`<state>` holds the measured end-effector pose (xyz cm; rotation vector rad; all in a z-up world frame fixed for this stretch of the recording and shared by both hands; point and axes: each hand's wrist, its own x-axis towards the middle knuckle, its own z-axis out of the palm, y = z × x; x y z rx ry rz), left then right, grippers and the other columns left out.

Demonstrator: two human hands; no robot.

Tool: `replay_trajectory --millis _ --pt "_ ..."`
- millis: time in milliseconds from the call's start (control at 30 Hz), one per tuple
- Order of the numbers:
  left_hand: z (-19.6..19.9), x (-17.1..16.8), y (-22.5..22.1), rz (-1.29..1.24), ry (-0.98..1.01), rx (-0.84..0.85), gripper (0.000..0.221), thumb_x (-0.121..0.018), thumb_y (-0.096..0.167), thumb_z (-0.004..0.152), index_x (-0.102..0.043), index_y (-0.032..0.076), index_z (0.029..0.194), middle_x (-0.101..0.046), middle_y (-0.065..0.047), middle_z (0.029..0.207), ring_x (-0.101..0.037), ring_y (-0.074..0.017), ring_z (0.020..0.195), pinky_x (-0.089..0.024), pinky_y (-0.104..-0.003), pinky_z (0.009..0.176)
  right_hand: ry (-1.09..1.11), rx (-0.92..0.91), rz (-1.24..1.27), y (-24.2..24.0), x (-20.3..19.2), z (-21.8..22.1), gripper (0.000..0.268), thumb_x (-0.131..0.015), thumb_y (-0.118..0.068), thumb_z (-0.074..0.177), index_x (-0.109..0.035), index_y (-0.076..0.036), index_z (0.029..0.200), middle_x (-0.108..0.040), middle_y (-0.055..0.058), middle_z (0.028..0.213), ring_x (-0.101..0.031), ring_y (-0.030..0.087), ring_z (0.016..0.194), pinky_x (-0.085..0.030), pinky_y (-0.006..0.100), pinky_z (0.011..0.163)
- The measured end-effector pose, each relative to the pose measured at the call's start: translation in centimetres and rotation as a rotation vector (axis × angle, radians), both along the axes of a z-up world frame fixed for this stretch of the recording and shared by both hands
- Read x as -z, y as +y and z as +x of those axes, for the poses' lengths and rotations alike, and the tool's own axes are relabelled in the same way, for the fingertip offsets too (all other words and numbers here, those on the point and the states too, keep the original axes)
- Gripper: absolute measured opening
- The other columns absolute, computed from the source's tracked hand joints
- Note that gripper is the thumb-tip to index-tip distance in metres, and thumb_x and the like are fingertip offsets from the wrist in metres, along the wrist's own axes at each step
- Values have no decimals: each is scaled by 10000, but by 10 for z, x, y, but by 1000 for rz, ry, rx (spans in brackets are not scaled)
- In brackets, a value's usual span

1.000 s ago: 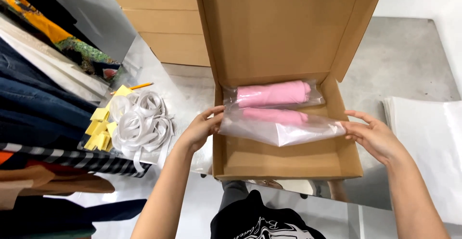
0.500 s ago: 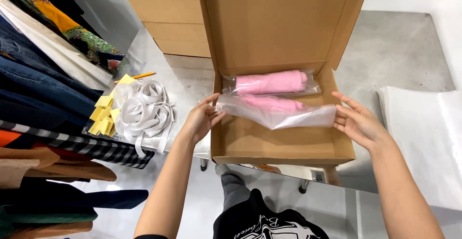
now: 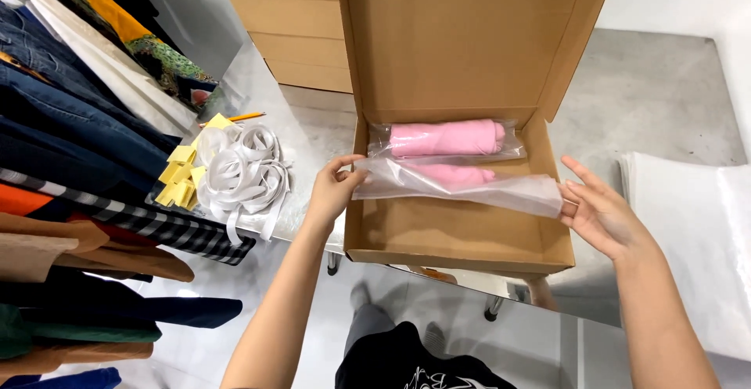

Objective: Unboxing a garment, hanging it for inspection, then bagging and repacking it into a box.

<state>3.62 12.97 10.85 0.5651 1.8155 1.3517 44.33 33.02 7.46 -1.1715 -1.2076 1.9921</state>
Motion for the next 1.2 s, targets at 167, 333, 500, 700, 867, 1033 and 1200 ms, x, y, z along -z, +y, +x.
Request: replay_trajectory --millis 167,333,500,700,867,1033,1200 --pt "4 -13 -14 10 -192 -110 337 -668 176 949 -669 188 1286 -721 -62 871 -685 -127 749 -527 -306 671 90 52 -9 -5 19 21 791 -645 -313 998 -344 -311 1729 -687 -41 971 -692 175 923 -526 359 829" --pt "8 -14 -42 19 -201 -56 358 -672 132 982 -653 204 1333 -660 13 817 -596 -98 637 -599 -351 589 86 190 -8 -58 -2 14 631 -542 -196 1030 -398 -322 1630 -586 230 1478 -640 296 905 -518 417 878" --pt "20 7 -103 60 -162 -50 412 -674 149 978 -617 175 1385 -442 45 669 -339 -64 525 -258 -260 457 133 390 -38 -133 32 24 685 -575 -31 998 -445 -174 1655 -680 97 1257 -709 289 1105 -590 374 992" --pt "44 21 -197 -88 -286 -94 412 -648 202 1008 -579 226 1413 -567 6 776 -744 -212 756 -612 -412 693 23 540 -86 -255 85 36 651 -633 -26 983 -471 -129 1605 -735 242 1162 -744 233 1014 -582 253 822" --pt "53 50 -260 -152 -344 -107 491 -650 208 984 -564 218 1468 -566 33 746 -628 -128 811 -575 -398 816 -159 625 -203 -342 73 29 614 -679 -70 965 -514 -23 1555 -726 262 1217 -722 260 1068 -542 268 889" --pt "54 94 -298 -69 -490 -137 544 -699 208 980 -588 211 1513 -675 -5 890 -650 -144 846 -490 -325 777 -196 586 -269 -398 56 31 590 -716 -50 930 -554 14 1494 -762 269 1204 -747 233 1069 -549 237 749" --pt "88 115 -303 169 -1060 -179 613 -372 449 1132 -331 160 1670 -395 -200 1663 -385 -356 1559 -354 -513 1266 -206 551 -154 -441 54 36 281 -743 -185 1011 -684 45 1161 -774 207 1050 -776 308 900 -629 475 887"
